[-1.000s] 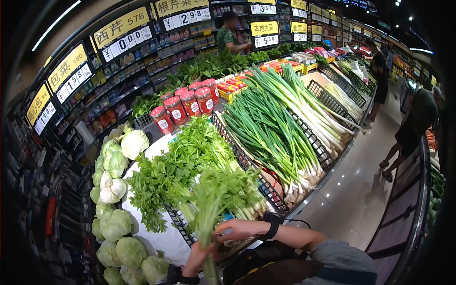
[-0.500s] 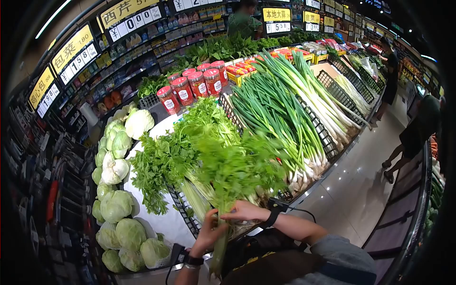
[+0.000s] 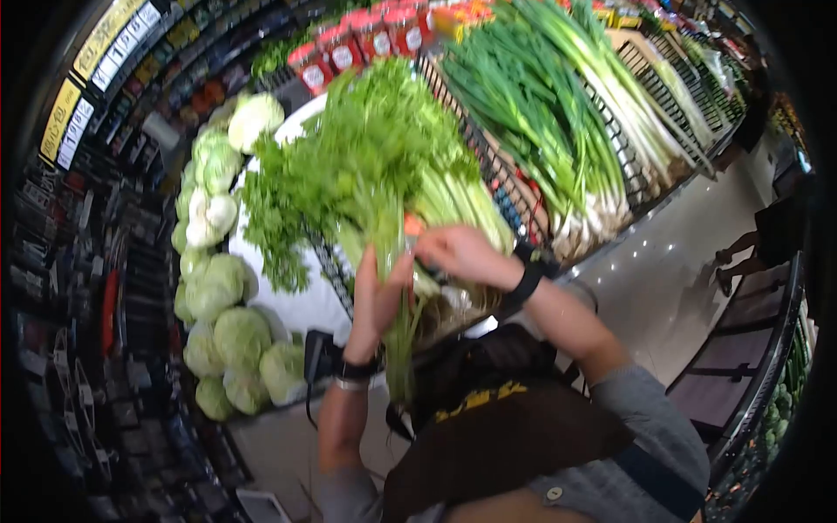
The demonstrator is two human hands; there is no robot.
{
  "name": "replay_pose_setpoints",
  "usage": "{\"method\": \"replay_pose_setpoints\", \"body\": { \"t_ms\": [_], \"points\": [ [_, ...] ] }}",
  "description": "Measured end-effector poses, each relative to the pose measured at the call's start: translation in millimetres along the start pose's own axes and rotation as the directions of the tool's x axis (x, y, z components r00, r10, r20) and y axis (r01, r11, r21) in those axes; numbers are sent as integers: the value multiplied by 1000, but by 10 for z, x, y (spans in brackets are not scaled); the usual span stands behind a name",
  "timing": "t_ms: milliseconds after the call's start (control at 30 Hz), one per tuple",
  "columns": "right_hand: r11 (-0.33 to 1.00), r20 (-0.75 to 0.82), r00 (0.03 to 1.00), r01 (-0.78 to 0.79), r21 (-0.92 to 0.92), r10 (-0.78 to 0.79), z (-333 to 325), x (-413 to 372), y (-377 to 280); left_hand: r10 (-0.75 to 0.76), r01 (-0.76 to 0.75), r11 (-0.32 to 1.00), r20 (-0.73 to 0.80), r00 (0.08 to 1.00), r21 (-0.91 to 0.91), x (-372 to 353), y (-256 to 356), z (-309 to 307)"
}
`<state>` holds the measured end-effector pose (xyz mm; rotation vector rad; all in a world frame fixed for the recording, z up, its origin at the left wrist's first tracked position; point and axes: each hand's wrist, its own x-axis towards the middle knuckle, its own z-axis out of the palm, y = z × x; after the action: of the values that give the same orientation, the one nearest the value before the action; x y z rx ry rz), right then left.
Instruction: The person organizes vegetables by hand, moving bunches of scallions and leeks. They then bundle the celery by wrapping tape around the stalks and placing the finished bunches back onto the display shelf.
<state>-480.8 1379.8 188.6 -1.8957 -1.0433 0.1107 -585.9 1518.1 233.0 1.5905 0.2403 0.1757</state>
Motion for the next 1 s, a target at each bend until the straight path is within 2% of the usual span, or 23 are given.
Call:
{"method": "replay_pose_setpoints", "body": {
  "t_ms": [33, 67, 100, 133, 200, 233, 300, 333, 400, 467, 500, 533, 600, 633, 667, 700, 733, 767, 800, 833, 867, 933, 1000],
  "points": [
    [1000, -63, 998, -19, 3, 19, -38, 69, -23, 106, -103, 985, -19, 994, 142, 101, -57, 13],
    [1000, -60, 998, 7, -18, -8, -123, 145, -53, 23, -22, 1000, -29, 999, 16, 70, 145, 127],
    [997, -125, 992, 9, -79, -18, -146, 203, 33, 110, -111, 994, -26, 994, -21, 103, 208, 201],
    [866, -173, 981, -157, -475, 83, -208, 238, 107, 93, -93, 996, -24, 995, -15, 96, 358, 260],
    [837, -178, 928, -373, -401, 328, -317, 167, 628, 260, -273, 956, -123, 958, -104, 38, 667, 320],
    [864, -155, 925, -379, -330, 347, -466, 93, 597, 310, -317, 945, -89, 946, -78, 135, 736, 254],
    [931, -282, 913, -342, -131, 296, -661, -40, 600, 360, -363, 932, -121, 925, 1, 343, 733, 64],
    [953, -347, 902, -296, -62, 257, -750, -96, 674, 364, -357, 931, -166, 917, 72, 478, 677, -13],
    [938, -346, 881, -346, -2, 324, -1042, -179, 693, 318, -277, 945, -298, 900, 174, 736, 368, -203],
    [932, -440, 850, -356, -71, 291, -1252, -308, 767, 177, -97, 968, -363, 915, 230, 984, -228, -502],
    [870, -408, 807, -490, -61, 426, -1359, -361, 662, 456, -64, 679, -352, 817, 731, 1146, -856, -799],
    [874, -506, 823, -423, -240, 259, -1421, -426, 768, 504, 111, 469, -369, 781, 876, 1045, -994, -751],
    [759, -529, 784, -550, -348, 325, -1506, -483, 760, 675, 26, 400, -313, 669, 916, 861, -807, -478],
    [829, -544, 819, -426, -363, 183, -1482, -493, 774, 681, -147, 519, -304, 666, 842, 831, -746, -332],
    [876, -553, 832, -292, -384, 35, -1439, -471, 782, 601, -184, 629, -323, 731, 755, 808, -737, -151],
    [898, -537, 842, -207, -387, -38, -1383, -431, 780, 258, -111, 913, -345, 902, 393, 769, -740, 67],
    [905, -517, 856, -198, -377, -28, -1309, -389, 757, 89, -19, 955, -224, 971, 297, 792, -931, 203],
    [893, -486, 872, -171, -416, -60, -1222, -350, 740, -114, 155, 932, -142, 983, 328, 835, -1118, 356],
    [929, -457, 886, -103, -355, -76, -1119, -315, 728, -178, 224, 936, -185, 966, 272, 852, -1462, 487],
    [939, -407, 913, -115, -324, -29, -1010, -299, 691, -373, 388, 901, -111, 921, 195, 835, -1421, 607],
    [943, -334, 942, -72, -326, -44, -877, -308, 793, -351, 368, 927, -175, 920, 76, 866, -1646, 702],
    [923, -263, 960, -182, -340, 93, -701, -377, 703, -473, 427, 844, -75, 878, -324, 937, -1765, 878],
    [892, -187, 966, -241, -382, 181, -512, -530, 971, -485, 436, 820, -46, 873, -370, 1079, -1954, 911]
  ]
}}
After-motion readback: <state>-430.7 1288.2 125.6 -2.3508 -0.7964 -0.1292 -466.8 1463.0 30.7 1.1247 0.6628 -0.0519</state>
